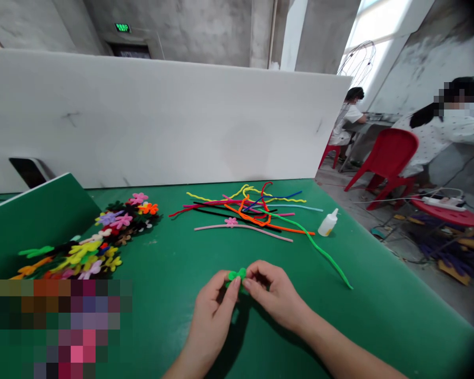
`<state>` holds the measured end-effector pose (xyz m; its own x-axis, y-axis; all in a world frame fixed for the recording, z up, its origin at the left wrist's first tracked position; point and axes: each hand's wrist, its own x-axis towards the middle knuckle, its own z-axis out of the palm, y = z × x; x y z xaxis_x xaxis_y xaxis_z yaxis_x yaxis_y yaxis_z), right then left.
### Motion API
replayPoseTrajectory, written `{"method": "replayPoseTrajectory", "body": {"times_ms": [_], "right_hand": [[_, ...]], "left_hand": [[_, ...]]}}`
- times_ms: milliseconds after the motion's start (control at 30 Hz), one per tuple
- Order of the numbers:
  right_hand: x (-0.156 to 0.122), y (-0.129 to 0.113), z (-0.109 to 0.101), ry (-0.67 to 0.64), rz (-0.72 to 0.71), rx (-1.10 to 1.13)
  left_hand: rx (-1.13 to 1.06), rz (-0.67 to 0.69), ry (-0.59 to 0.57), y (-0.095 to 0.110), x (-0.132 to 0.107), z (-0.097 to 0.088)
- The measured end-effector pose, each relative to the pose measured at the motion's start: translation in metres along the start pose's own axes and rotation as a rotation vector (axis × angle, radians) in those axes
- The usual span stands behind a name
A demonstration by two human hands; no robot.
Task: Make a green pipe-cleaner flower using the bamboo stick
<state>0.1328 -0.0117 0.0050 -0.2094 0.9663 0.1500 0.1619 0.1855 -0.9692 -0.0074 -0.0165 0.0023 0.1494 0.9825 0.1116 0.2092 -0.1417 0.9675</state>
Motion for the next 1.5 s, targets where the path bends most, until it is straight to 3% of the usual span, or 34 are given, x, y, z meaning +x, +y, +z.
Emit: {"method": "replayPoseTrajectory", "body": {"times_ms": [167,367,500,700,833,1100,1233,1333,1500], "right_hand": [[0.003,0.003,0.001,-0.013,0.050,0.063],[0.003,0.004,0.009,-0.077,0.398,0.664],[0.001,0.004,0.013,-0.092,0.490,0.885],[0.006,0.007,0.002,0.019,0.379,0.531],[0.007,0.006,-0.003,-0.014,0.228,0.373],[0.006,0.006,0.000,0.024,0.186,0.370],[0.005,0.007,0.000,0.000,0.111,0.284],[0.002,0.006,-0.001,-0.003,0.026,0.090],[-0.003,0.006,-0.003,0.029,-0.264,-0.313]], "left_hand": [[-0.151,-0.096,-0.011,0.004,0.000,0.002],[-0.233,-0.100,-0.021,0.007,-0.001,0.004],[-0.273,-0.106,-0.007,0.006,0.001,0.004],[-0.396,-0.248,-0.111,0.000,0.005,-0.001],[-0.425,-0.285,-0.144,0.000,0.006,-0.002],[-0.678,-0.354,-0.128,0.007,0.006,-0.001],[-0.600,-0.326,-0.076,0.004,0.006,-0.002],[-0.450,-0.283,-0.032,0.002,0.007,-0.002],[-0.299,-0.193,-0.032,0.004,0.006,-0.004]]}}
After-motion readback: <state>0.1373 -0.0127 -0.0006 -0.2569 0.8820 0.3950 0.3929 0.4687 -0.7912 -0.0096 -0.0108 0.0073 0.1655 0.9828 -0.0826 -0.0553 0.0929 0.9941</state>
